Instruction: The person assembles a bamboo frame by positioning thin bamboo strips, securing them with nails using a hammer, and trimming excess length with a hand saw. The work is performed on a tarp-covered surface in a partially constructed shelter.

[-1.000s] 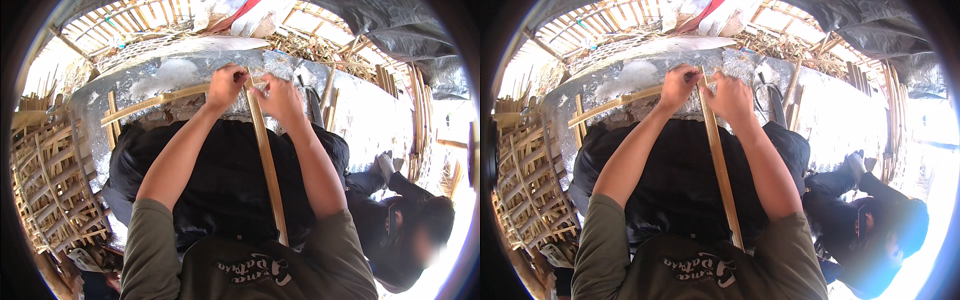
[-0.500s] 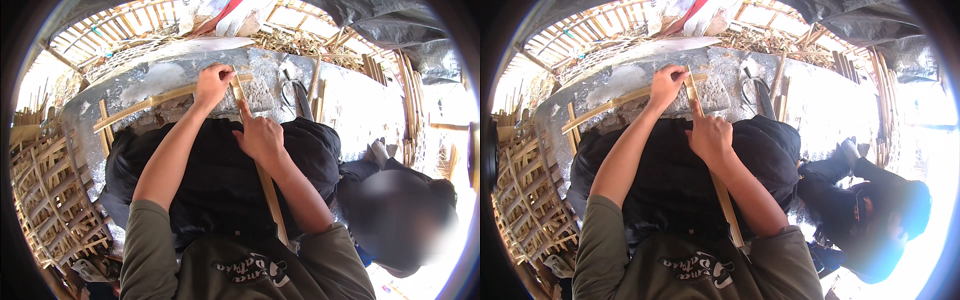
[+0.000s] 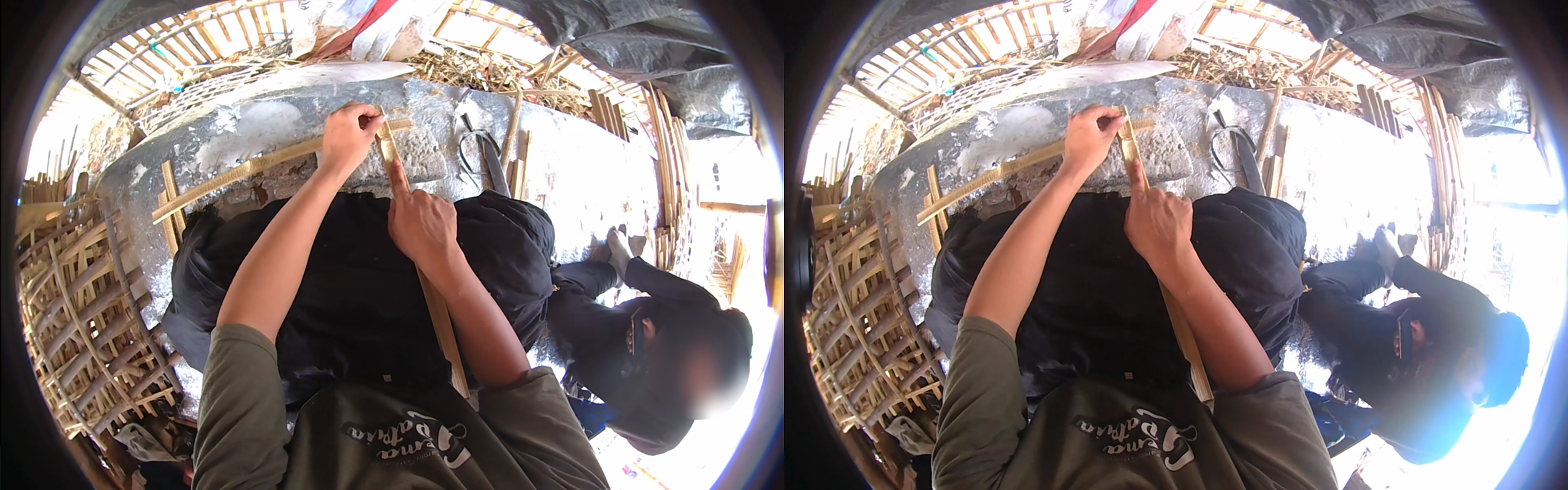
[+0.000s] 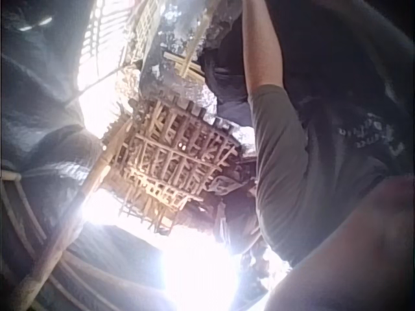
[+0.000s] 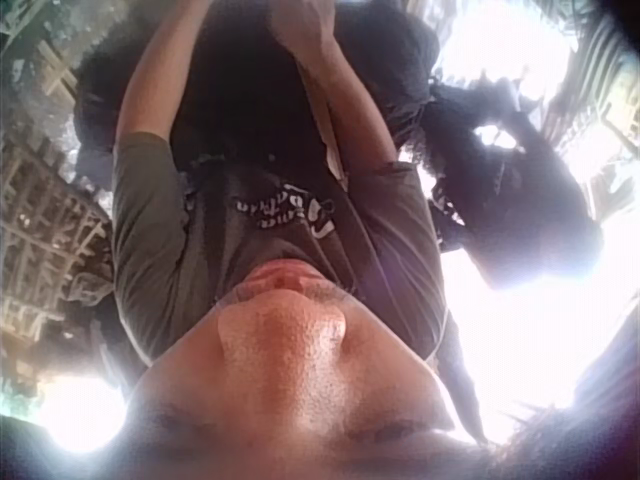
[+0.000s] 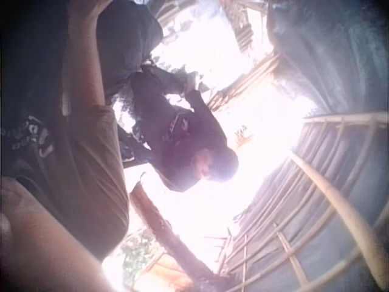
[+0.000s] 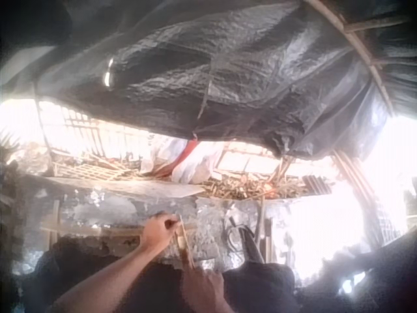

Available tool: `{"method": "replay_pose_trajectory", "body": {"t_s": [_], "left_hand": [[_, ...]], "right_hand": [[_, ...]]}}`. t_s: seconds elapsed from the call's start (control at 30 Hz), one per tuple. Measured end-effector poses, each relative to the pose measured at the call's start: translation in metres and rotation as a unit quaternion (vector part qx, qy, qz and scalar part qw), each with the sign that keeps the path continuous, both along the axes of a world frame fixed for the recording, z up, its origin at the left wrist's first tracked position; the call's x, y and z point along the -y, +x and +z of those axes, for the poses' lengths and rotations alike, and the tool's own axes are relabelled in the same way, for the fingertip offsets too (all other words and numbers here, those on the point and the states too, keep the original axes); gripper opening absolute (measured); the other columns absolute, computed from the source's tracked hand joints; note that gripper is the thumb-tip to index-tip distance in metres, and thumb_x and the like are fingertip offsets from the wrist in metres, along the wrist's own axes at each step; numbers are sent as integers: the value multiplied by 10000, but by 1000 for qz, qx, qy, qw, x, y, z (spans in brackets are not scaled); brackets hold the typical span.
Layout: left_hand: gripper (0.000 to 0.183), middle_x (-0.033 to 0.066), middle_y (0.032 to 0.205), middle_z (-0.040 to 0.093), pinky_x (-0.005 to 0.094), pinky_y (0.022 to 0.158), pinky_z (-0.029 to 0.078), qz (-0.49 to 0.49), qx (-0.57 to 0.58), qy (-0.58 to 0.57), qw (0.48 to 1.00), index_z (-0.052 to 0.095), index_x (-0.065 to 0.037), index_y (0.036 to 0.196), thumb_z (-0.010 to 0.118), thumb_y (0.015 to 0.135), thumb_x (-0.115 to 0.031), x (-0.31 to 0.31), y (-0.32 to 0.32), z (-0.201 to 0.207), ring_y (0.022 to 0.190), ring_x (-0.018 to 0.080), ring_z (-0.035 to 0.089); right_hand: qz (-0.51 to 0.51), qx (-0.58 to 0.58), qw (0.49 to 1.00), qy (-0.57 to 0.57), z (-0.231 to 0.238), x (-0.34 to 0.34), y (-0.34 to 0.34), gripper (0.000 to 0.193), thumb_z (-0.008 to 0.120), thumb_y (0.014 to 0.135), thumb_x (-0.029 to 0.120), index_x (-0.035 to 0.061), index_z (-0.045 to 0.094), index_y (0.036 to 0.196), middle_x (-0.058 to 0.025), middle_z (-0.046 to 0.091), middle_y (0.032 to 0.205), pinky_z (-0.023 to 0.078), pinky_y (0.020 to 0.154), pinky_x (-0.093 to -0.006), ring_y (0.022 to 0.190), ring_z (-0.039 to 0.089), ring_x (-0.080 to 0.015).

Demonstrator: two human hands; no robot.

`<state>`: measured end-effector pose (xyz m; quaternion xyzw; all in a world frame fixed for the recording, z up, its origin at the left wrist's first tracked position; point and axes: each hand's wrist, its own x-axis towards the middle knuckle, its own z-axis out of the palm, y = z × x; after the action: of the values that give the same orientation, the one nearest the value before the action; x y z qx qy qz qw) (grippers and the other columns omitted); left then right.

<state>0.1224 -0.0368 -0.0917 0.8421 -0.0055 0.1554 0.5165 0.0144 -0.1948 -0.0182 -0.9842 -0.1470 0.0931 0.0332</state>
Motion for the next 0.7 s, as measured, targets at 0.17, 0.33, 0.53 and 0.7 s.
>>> {"method": "replay_pose_trajectory", "body": {"t_s": [0.17, 0.33, 0.53, 0.7], "left_hand": [[151, 132, 858, 722, 344, 693, 550, -7, 21, -3, 1000, 732, 17, 875, 779, 857, -125, 0, 1, -4, 726, 243, 711], [182, 112, 873, 735, 323, 713, 542, -14, 1, -3, 1000, 754, -9, 893, 794, 858, -184, -3, 3, -6, 757, 219, 713], [158, 111, 846, 721, 343, 666, 521, -9, 30, 16, 999, 755, -19, 870, 799, 849, -168, -2, 3, -6, 703, 240, 686], [151, 109, 831, 713, 355, 623, 501, -8, 64, 22, 998, 751, -20, 859, 800, 847, -163, -2, 3, -8, 655, 253, 662]], "right_hand": [[8, 32, 999, 14, -4, 2, -3, 606, 573, 934, 212, 70, 454, 1511, -153, 706, 722, 561, 685, -484, 645, 711, -350], [5, 53, 998, 28, -9, 1, -3, 572, 572, 931, 207, 61, 501, 1480, -138, 691, 675, 555, 669, -484, 604, 699, -342], [8, 73, 997, 24, -11, 1, -4, 584, 576, 925, 207, 69, 498, 1488, -132, 689, 668, 551, 635, -468, 575, 689, -320], [10, 79, 996, 28, -14, 3, -4, 598, 585, 918, 204, 75, 492, 1496, -125, 685, 658, 551, 624, -463, 562, 684, -310]]}}
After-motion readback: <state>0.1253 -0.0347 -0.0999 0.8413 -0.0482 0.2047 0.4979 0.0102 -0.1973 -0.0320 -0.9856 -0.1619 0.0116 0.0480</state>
